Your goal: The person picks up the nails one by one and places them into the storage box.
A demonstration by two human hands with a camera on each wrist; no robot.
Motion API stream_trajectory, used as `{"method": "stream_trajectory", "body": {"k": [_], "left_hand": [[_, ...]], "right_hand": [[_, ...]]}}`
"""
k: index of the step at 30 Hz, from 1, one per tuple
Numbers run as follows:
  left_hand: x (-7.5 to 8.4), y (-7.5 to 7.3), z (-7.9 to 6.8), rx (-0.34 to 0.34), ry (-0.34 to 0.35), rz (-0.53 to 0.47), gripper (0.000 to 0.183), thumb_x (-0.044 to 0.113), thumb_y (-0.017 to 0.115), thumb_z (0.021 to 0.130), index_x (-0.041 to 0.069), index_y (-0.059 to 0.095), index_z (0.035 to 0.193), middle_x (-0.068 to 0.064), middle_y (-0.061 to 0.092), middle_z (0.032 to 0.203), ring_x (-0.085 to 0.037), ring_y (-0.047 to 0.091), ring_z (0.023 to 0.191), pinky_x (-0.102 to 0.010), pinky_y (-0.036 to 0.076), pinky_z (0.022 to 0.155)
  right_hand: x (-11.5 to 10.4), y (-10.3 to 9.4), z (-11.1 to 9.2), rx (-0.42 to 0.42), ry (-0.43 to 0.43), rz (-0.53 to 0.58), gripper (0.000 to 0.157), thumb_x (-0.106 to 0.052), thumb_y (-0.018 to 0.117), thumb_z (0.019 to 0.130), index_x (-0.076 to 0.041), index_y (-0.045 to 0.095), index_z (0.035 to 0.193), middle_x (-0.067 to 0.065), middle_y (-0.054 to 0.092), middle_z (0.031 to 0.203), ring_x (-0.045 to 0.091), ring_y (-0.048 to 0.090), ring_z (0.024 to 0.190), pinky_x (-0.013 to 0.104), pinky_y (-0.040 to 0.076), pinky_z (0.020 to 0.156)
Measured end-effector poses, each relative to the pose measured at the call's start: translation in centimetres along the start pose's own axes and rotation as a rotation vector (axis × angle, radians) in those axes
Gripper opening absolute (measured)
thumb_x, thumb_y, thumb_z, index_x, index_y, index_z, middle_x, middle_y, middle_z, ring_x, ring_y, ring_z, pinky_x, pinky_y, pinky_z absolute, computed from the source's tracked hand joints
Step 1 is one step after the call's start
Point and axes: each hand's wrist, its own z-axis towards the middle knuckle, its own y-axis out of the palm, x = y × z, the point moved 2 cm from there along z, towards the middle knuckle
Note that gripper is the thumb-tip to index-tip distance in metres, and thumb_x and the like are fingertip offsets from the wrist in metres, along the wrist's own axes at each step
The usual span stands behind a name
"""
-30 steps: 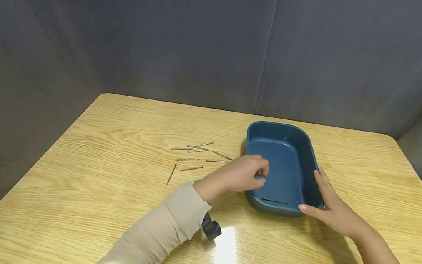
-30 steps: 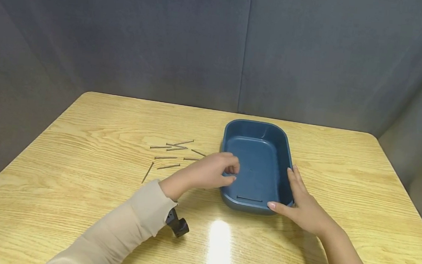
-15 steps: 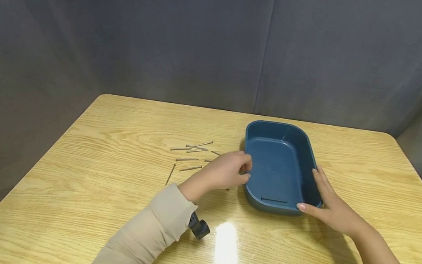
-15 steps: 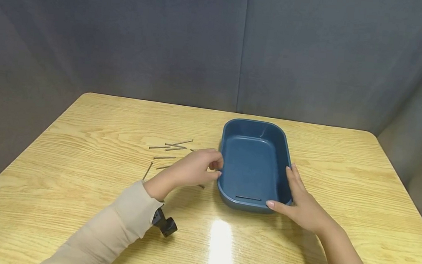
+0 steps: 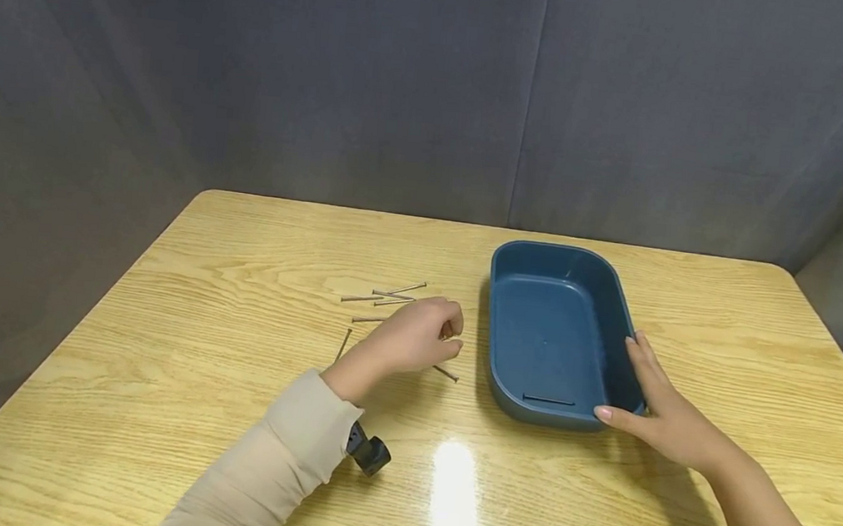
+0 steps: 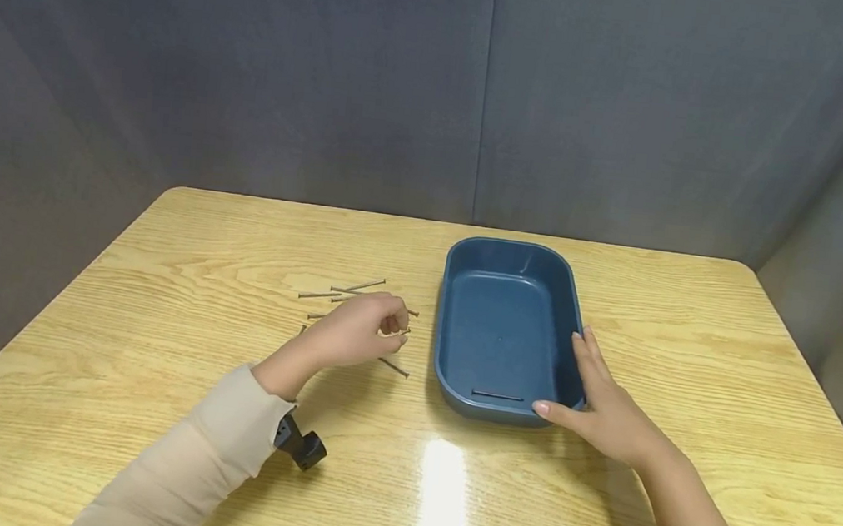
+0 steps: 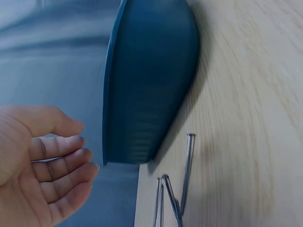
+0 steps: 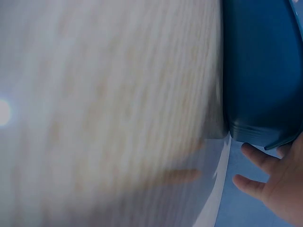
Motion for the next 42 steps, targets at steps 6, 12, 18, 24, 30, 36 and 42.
{"method": "stream_trajectory", "body": {"k": [6, 12, 18, 24, 30, 36, 42], "left_hand": [[-1.0, 0.1, -0.6, -0.004, -0.06, -0.016, 0.008, 0.013, 0.058, 0.085, 0.006, 0.059, 0.091, -0.003, 0.057, 0.086, -0.015, 0.05, 0.077, -0.029, 0.043, 0.072], [-2.1, -0.2, -1.4, -0.015, -0.121, -0.027, 0.009, 0.011, 0.058, 0.085, 0.005, 0.06, 0.091, -0.004, 0.057, 0.088, -0.017, 0.048, 0.075, -0.032, 0.042, 0.071], [-3.0, -0.3, -2.2, -0.015, -0.159, -0.013, 0.013, 0.012, 0.061, 0.084, 0.004, 0.06, 0.093, -0.004, 0.057, 0.088, -0.017, 0.049, 0.076, -0.032, 0.043, 0.072], [-4.0, -0.5, -2.8, -0.026, -0.214, -0.013, 0.017, 0.013, 0.061, 0.083, 0.003, 0.06, 0.097, -0.006, 0.06, 0.093, -0.017, 0.051, 0.079, -0.034, 0.045, 0.076], [-4.9, -0.9, -3.4, -0.023, -0.247, -0.02, 0.019, 0.012, 0.059, 0.082, 0.001, 0.06, 0.098, -0.005, 0.059, 0.088, -0.016, 0.049, 0.072, -0.033, 0.044, 0.072], [-6.0, -1.3, -4.2, -0.032, -0.293, -0.002, 0.017, 0.01, 0.057, 0.081, 0.001, 0.059, 0.096, -0.004, 0.054, 0.08, -0.015, 0.043, 0.064, -0.029, 0.039, 0.064], [-6.7, -1.6, -4.8, -0.045, -0.385, 0.068, 0.019, 0.012, 0.056, 0.08, 0.002, 0.058, 0.096, -0.006, 0.058, 0.086, -0.015, 0.044, 0.061, -0.028, 0.039, 0.061]], "right_hand": [[0.0, 0.1, -0.1, 0.004, -0.009, -0.001, 0.096, -0.027, 0.061, 0.086, -0.01, -0.014, 0.144, 0.017, -0.021, 0.149, 0.042, -0.014, 0.134, 0.07, 0.009, 0.095], [-0.1, 0.1, -0.1, -0.004, 0.004, -0.005, 0.096, -0.028, 0.06, 0.087, -0.011, -0.014, 0.144, 0.017, -0.021, 0.149, 0.043, -0.013, 0.134, 0.071, 0.009, 0.094], [-0.1, 0.1, -0.1, -0.002, 0.005, -0.008, 0.096, -0.028, 0.06, 0.087, -0.012, -0.014, 0.145, 0.017, -0.021, 0.149, 0.043, -0.013, 0.135, 0.071, 0.01, 0.094], [-0.2, 0.1, -0.1, -0.004, 0.006, -0.008, 0.096, -0.028, 0.06, 0.087, -0.011, -0.014, 0.144, 0.017, -0.021, 0.149, 0.043, -0.013, 0.134, 0.071, 0.009, 0.094], [-0.2, 0.0, -0.1, -0.004, 0.002, -0.005, 0.096, -0.028, 0.06, 0.087, -0.011, -0.015, 0.144, 0.017, -0.021, 0.149, 0.042, -0.014, 0.135, 0.071, 0.009, 0.095], [-0.1, 0.0, 0.0, -0.006, 0.003, -0.001, 0.095, -0.028, 0.06, 0.087, -0.011, -0.014, 0.144, 0.016, -0.021, 0.149, 0.043, -0.014, 0.135, 0.071, 0.009, 0.094], [-0.1, -0.1, 0.0, -0.008, -0.003, 0.002, 0.096, -0.027, 0.06, 0.087, -0.011, -0.015, 0.144, 0.016, -0.021, 0.149, 0.042, -0.014, 0.135, 0.07, 0.009, 0.095]]}}
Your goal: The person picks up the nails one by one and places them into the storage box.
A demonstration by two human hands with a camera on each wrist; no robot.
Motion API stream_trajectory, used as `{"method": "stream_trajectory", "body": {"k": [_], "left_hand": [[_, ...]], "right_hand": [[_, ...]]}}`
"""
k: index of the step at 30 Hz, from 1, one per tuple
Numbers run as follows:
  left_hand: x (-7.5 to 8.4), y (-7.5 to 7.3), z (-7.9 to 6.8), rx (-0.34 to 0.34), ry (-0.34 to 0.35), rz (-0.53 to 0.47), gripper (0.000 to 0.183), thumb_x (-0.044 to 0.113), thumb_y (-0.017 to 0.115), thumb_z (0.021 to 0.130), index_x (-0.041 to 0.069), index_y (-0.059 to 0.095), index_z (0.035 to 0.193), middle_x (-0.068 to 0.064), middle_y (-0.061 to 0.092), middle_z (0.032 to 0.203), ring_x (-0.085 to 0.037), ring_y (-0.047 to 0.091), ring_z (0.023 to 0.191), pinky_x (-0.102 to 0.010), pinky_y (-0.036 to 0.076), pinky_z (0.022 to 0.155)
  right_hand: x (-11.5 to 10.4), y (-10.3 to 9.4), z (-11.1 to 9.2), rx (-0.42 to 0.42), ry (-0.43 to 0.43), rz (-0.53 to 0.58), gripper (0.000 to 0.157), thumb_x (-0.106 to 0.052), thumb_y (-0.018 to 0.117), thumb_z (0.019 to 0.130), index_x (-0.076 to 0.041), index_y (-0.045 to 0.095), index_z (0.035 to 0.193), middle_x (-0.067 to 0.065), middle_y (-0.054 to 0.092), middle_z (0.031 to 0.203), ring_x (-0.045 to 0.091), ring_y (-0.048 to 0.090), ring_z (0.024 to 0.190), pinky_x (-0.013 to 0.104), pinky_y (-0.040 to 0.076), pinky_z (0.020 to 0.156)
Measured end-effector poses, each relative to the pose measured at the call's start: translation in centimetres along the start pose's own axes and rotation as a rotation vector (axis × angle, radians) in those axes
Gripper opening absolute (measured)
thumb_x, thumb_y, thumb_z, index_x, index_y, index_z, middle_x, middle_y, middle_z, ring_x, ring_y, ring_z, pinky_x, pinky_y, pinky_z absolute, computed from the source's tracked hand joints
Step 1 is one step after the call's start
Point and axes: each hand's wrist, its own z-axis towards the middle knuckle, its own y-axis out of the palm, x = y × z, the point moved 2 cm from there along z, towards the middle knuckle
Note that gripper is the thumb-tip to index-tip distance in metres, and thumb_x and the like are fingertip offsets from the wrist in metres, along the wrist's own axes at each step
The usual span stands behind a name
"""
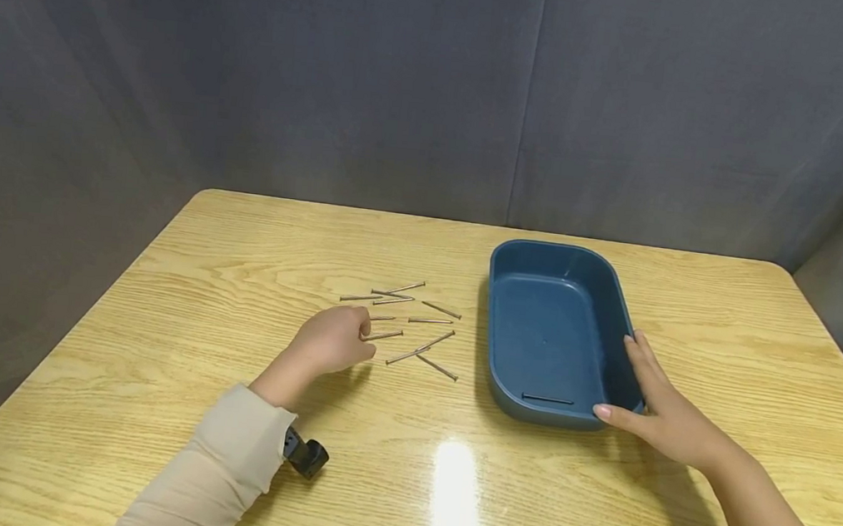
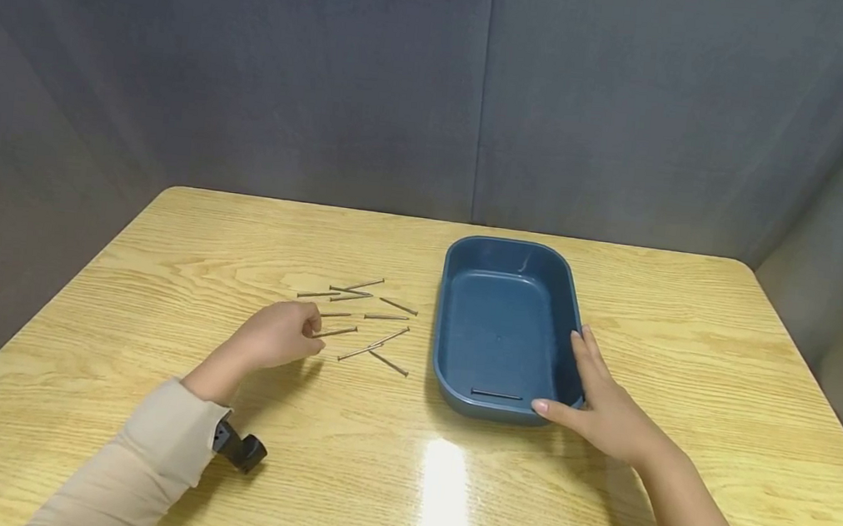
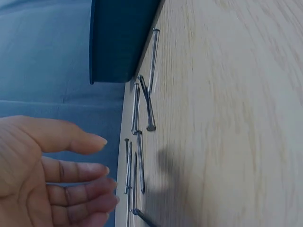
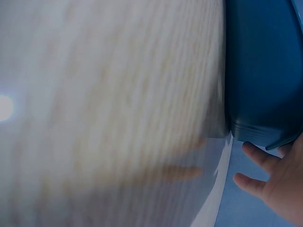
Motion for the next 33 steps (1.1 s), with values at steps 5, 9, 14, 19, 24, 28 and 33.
{"method": "stream_trajectory", "body": {"k": [5, 9, 14, 19, 24, 28, 33], "left_hand": [[-0.6, 0.0, -0.2, -0.01, -0.061, 0.015, 0.011, 0.013, 0.057, 0.08, 0.004, 0.055, 0.085, -0.003, 0.052, 0.07, -0.013, 0.039, 0.053, -0.024, 0.033, 0.051], [-0.9, 0.1, -0.3, -0.014, -0.075, 0.002, 0.01, 0.012, 0.056, 0.079, 0.008, 0.048, 0.074, 0.0, 0.042, 0.057, -0.012, 0.035, 0.047, -0.022, 0.027, 0.045], [-1.1, 0.2, -0.3, -0.014, -0.09, 0.024, 0.01, 0.013, 0.058, 0.08, 0.006, 0.052, 0.077, -0.002, 0.048, 0.062, -0.013, 0.04, 0.05, -0.023, 0.03, 0.046], [-1.3, 0.2, -0.3, 0.006, -0.114, 0.066, 0.009, 0.011, 0.059, 0.079, 0.006, 0.054, 0.075, -0.003, 0.053, 0.061, -0.015, 0.042, 0.052, -0.024, 0.032, 0.046], [-1.4, 0.3, -0.3, 0.014, -0.137, 0.085, 0.019, 0.008, 0.059, 0.079, 0.01, 0.045, 0.066, 0.001, 0.038, 0.053, -0.012, 0.033, 0.046, -0.021, 0.026, 0.042], [-1.6, 0.4, -0.2, 0.008, -0.147, 0.122, 0.021, 0.01, 0.059, 0.081, 0.01, 0.044, 0.066, 0.0, 0.036, 0.055, -0.013, 0.033, 0.048, -0.022, 0.026, 0.043], [-1.8, 0.5, 0.1, 0.0, -0.158, 0.151, 0.028, 0.011, 0.059, 0.08, 0.012, 0.04, 0.06, 0.0, 0.036, 0.055, -0.014, 0.034, 0.049, -0.023, 0.027, 0.043]], "right_hand": [[0.0, 0.0, 0.0, -0.003, -0.002, 0.001, 0.095, -0.027, 0.06, 0.087, -0.011, -0.015, 0.144, 0.014, -0.022, 0.149, 0.042, -0.014, 0.134, 0.071, 0.01, 0.094], [0.1, 0.0, -0.1, -0.001, 0.01, 0.001, 0.095, -0.029, 0.059, 0.088, -0.013, -0.016, 0.144, 0.014, -0.023, 0.149, 0.043, -0.014, 0.134, 0.071, 0.01, 0.093], [0.0, 0.0, -0.1, 0.0, 0.014, 0.001, 0.095, -0.029, 0.059, 0.088, -0.013, -0.015, 0.144, 0.014, -0.022, 0.149, 0.043, -0.013, 0.134, 0.071, 0.011, 0.093], [-0.1, 0.0, 0.0, -0.001, 0.008, 0.005, 0.095, -0.029, 0.059, 0.088, -0.013, -0.016, 0.144, 0.014, -0.023, 0.149, 0.043, -0.014, 0.134, 0.071, 0.01, 0.093], [-0.1, 0.2, -0.1, 0.002, 0.005, 0.004, 0.096, -0.029, 0.06, 0.088, -0.013, -0.016, 0.144, 0.013, -0.024, 0.149, 0.042, -0.015, 0.134, 0.071, 0.01, 0.093], [-0.1, 0.1, -0.1, 0.003, -0.003, -0.001, 0.096, -0.027, 0.06, 0.087, -0.012, -0.016, 0.144, 0.014, -0.023, 0.149, 0.043, -0.014, 0.134, 0.071, 0.01, 0.093], [-0.1, 0.1, -0.1, 0.005, -0.006, 0.001, 0.096, -0.026, 0.061, 0.087, -0.012, -0.015, 0.144, 0.014, -0.022, 0.149, 0.043, -0.013, 0.134, 0.071, 0.011, 0.093]]}}
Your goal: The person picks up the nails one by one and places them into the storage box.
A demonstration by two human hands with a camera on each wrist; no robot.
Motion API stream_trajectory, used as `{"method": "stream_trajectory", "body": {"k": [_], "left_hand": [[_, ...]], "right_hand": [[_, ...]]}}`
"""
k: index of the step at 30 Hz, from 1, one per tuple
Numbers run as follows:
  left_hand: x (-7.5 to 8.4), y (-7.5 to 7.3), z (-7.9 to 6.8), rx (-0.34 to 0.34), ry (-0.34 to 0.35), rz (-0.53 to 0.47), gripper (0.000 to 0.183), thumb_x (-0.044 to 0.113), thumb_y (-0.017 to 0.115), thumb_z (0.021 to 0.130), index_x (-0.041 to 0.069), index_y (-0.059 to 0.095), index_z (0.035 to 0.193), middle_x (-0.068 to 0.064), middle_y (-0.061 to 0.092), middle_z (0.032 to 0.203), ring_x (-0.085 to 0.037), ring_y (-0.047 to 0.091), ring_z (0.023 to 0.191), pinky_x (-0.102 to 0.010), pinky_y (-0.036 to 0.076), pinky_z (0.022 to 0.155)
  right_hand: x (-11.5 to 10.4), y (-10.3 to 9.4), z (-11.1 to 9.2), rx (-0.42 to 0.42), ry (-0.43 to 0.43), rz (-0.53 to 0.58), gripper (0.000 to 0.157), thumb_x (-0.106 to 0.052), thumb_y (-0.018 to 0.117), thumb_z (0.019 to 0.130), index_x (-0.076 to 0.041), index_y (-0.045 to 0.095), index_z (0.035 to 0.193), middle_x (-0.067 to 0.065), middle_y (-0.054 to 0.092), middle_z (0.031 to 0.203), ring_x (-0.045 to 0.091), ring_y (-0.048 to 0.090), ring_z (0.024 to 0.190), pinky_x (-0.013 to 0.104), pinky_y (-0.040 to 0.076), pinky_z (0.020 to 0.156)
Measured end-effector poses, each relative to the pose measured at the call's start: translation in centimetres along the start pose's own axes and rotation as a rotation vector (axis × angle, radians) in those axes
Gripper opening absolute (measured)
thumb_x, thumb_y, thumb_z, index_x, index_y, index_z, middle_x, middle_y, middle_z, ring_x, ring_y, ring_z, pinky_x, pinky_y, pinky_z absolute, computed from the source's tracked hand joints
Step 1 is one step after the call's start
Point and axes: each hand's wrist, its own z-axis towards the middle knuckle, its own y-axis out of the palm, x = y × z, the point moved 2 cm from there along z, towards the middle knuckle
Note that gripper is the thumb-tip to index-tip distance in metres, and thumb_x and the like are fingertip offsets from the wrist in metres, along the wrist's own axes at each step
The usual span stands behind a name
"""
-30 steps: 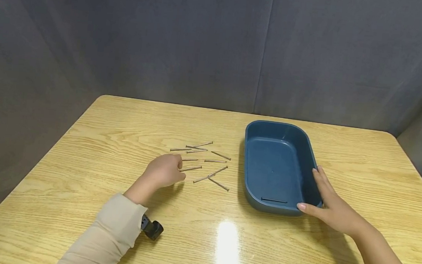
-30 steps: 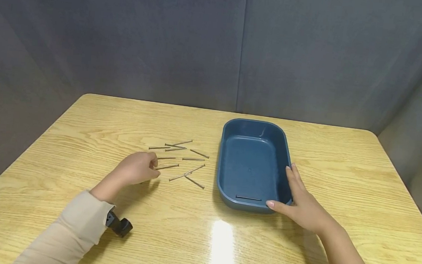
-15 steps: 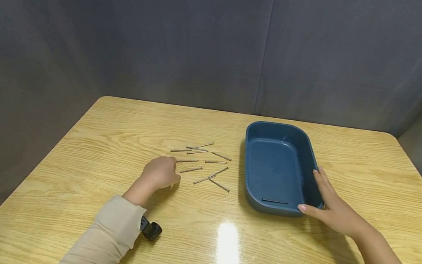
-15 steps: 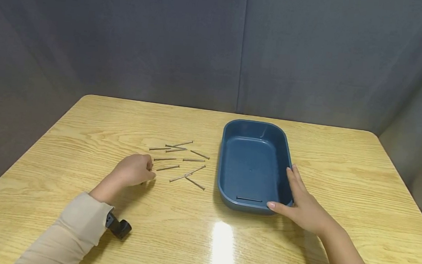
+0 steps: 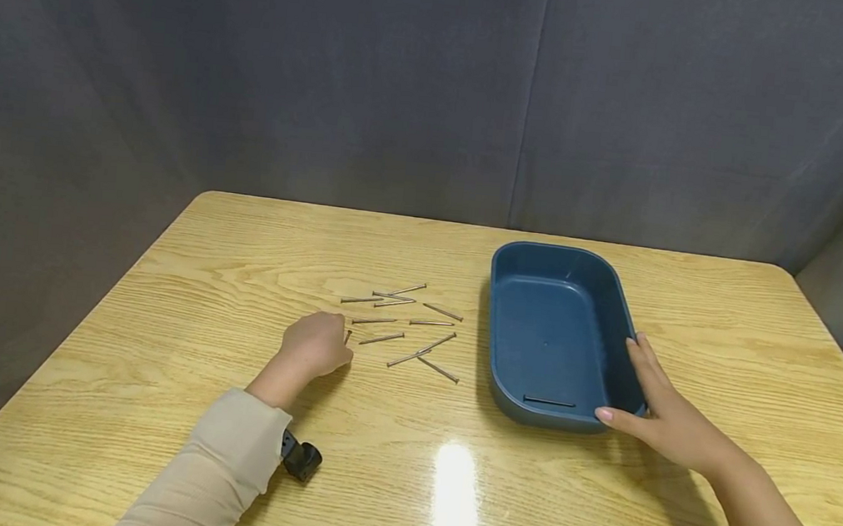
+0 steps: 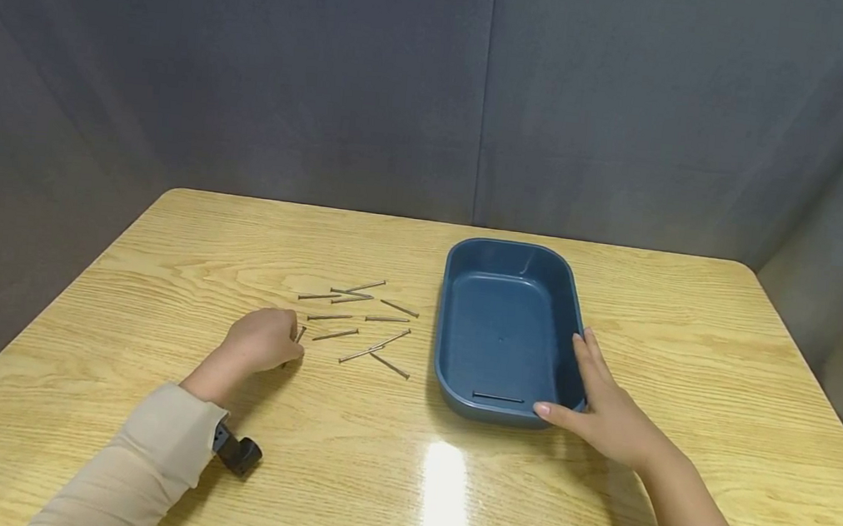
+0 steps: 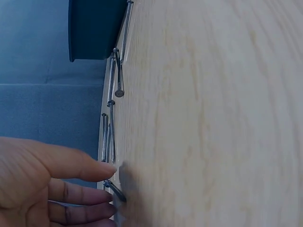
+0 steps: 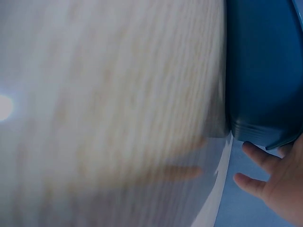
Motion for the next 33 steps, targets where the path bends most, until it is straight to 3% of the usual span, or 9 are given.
{"method": "stream_trajectory", "body": {"k": [4, 13, 24, 33], "left_hand": [[-0.04, 0.13, 0.22, -0.015, -0.009, 0.014, 0.03, 0.011, 0.058, 0.081, 0.012, 0.04, 0.057, 0.0, 0.037, 0.054, -0.013, 0.035, 0.048, -0.023, 0.028, 0.042], [-0.13, 0.28, 0.65, -0.026, -0.033, 0.051, 0.013, 0.009, 0.055, 0.083, 0.007, 0.054, 0.07, -0.004, 0.049, 0.062, -0.016, 0.044, 0.053, -0.025, 0.034, 0.043], [-0.17, 0.32, 0.53, -0.019, -0.045, 0.071, 0.013, 0.01, 0.054, 0.085, 0.001, 0.064, 0.084, -0.006, 0.054, 0.065, -0.016, 0.047, 0.054, -0.023, 0.035, 0.043], [-0.19, 0.45, 0.92, -0.045, -0.064, 0.088, 0.019, 0.013, 0.054, 0.086, 0.006, 0.058, 0.07, -0.003, 0.049, 0.062, -0.015, 0.045, 0.054, -0.025, 0.035, 0.044]], "right_hand": [[0.02, 0.03, -0.02, 0.0, 0.003, 0.0, 0.096, -0.026, 0.06, 0.087, -0.012, -0.015, 0.144, 0.014, -0.022, 0.149, 0.044, -0.012, 0.134, 0.071, 0.011, 0.093], [0.0, 0.08, -0.04, -0.003, 0.007, 0.007, 0.096, -0.027, 0.061, 0.087, -0.013, -0.015, 0.145, 0.014, -0.022, 0.149, 0.044, -0.012, 0.134, 0.072, 0.012, 0.093], [-0.01, 0.11, -0.13, 0.006, 0.01, 0.002, 0.095, -0.028, 0.06, 0.087, -0.014, -0.014, 0.145, 0.014, -0.022, 0.149, 0.043, -0.012, 0.135, 0.072, 0.011, 0.093], [-0.05, 0.04, -0.05, 0.0, 0.015, 0.008, 0.095, -0.027, 0.06, 0.087, -0.013, -0.014, 0.145, 0.015, -0.022, 0.149, 0.044, -0.012, 0.134, 0.071, 0.011, 0.093]]}}
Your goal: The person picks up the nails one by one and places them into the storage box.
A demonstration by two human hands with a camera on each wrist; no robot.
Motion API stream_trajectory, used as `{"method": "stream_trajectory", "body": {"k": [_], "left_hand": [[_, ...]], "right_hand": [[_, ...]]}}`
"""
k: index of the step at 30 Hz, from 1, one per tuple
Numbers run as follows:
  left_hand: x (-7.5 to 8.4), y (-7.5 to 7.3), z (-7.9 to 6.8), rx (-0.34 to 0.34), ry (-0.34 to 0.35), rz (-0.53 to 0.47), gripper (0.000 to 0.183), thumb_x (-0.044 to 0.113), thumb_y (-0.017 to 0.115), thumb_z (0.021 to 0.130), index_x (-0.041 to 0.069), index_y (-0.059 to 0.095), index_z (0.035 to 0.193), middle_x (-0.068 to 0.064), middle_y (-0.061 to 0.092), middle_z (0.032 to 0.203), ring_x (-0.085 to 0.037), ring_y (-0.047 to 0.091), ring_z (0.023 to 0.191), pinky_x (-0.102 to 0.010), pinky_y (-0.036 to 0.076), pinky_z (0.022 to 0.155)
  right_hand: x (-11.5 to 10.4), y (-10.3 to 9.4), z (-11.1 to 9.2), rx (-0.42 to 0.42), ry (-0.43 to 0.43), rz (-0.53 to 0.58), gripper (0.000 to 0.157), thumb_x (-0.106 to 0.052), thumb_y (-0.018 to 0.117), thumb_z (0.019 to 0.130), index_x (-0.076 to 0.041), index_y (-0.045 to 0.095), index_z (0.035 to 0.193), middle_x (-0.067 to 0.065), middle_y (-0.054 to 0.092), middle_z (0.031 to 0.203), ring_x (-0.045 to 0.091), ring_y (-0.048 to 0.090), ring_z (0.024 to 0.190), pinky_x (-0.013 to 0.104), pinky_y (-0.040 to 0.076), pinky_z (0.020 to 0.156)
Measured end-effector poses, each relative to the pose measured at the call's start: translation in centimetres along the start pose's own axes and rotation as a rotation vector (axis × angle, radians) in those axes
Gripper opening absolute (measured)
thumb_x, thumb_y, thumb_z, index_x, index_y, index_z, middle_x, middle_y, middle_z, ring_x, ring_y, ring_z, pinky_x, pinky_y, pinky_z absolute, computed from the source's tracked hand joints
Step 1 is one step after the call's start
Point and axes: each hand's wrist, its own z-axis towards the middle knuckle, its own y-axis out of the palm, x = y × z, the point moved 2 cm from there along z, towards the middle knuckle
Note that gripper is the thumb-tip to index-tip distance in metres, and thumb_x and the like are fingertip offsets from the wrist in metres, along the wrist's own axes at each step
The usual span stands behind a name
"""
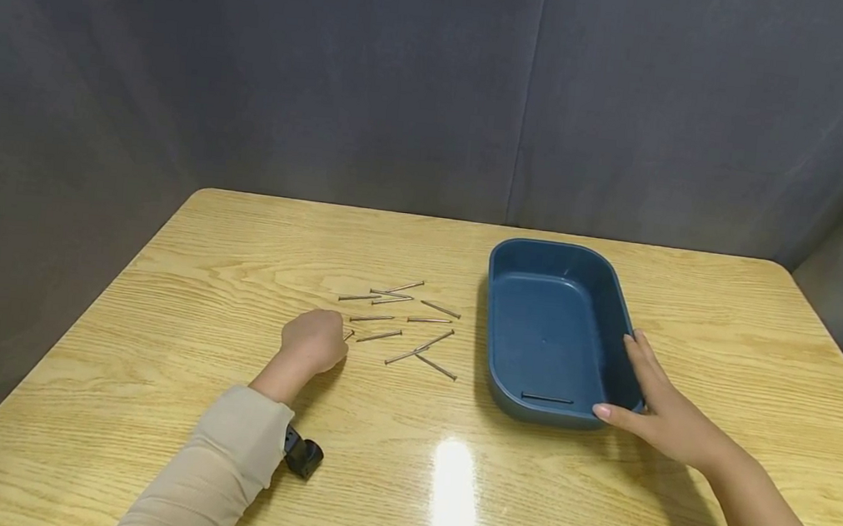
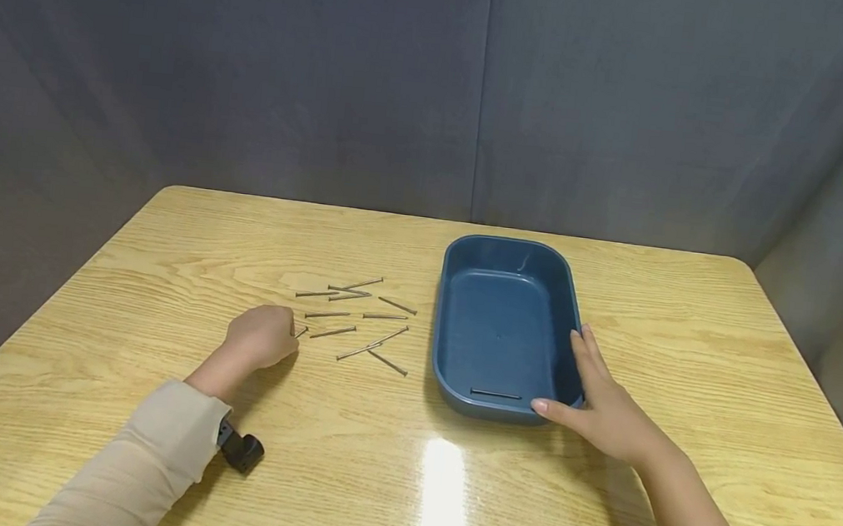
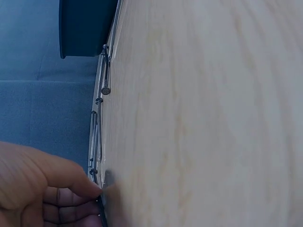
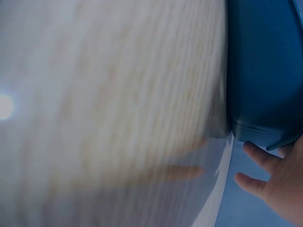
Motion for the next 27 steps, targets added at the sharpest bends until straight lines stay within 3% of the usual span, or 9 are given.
{"method": "stream_trajectory", "body": {"k": [6, 13, 20, 25, 27], "left_hand": [[-0.19, -0.11, 0.0, 0.035, 0.007, -0.039, 0.014, 0.012, 0.055, 0.086, 0.002, 0.061, 0.078, -0.003, 0.048, 0.059, -0.014, 0.043, 0.049, -0.022, 0.033, 0.041], [-0.7, -0.15, -0.13, 0.057, 0.065, -0.161, 0.035, 0.01, 0.051, 0.087, 0.013, 0.039, 0.054, 0.002, 0.034, 0.05, -0.009, 0.031, 0.043, -0.019, 0.025, 0.039], [-0.84, -0.22, -0.33, 0.051, 0.147, -0.385, 0.039, 0.005, 0.05, 0.085, 0.014, 0.032, 0.052, 0.005, 0.024, 0.046, -0.008, 0.021, 0.042, -0.019, 0.02, 0.041], [-0.4, -0.63, -0.53, 0.034, 0.182, -0.504, 0.011, 0.005, 0.052, 0.087, 0.001, 0.058, 0.078, -0.003, 0.05, 0.065, -0.013, 0.038, 0.054, -0.022, 0.032, 0.048], [-0.22, -0.74, -0.58, 0.029, 0.19, -0.518, 0.012, 0.006, 0.053, 0.087, -0.002, 0.061, 0.092, -0.007, 0.056, 0.077, -0.014, 0.043, 0.06, -0.023, 0.036, 0.052]], "right_hand": [[-0.06, -0.09, 0.15, 0.0, -0.008, -0.006, 0.096, -0.027, 0.06, 0.087, -0.012, -0.014, 0.145, 0.016, -0.022, 0.149, 0.044, -0.012, 0.134, 0.071, 0.01, 0.093], [-0.01, -0.18, 0.19, -0.002, -0.006, -0.016, 0.096, -0.028, 0.06, 0.087, -0.011, -0.014, 0.145, 0.016, -0.022, 0.149, 0.044, -0.013, 0.134, 0.071, 0.011, 0.093], [0.06, -0.06, 0.14, -0.002, -0.007, -0.025, 0.096, -0.028, 0.061, 0.087, -0.01, -0.014, 0.145, 0.015, -0.022, 0.149, 0.045, -0.011, 0.134, 0.071, 0.012, 0.093], [0.2, -0.05, 0.1, -0.003, -0.005, -0.023, 0.096, -0.028, 0.06, 0.087, -0.012, -0.014, 0.145, 0.014, -0.022, 0.149, 0.045, -0.011, 0.134, 0.072, 0.012, 0.093], [0.22, -0.07, 0.11, -0.003, -0.005, -0.021, 0.096, -0.028, 0.06, 0.087, -0.012, -0.015, 0.144, 0.014, -0.022, 0.149, 0.045, -0.011, 0.134, 0.071, 0.012, 0.093]]}}
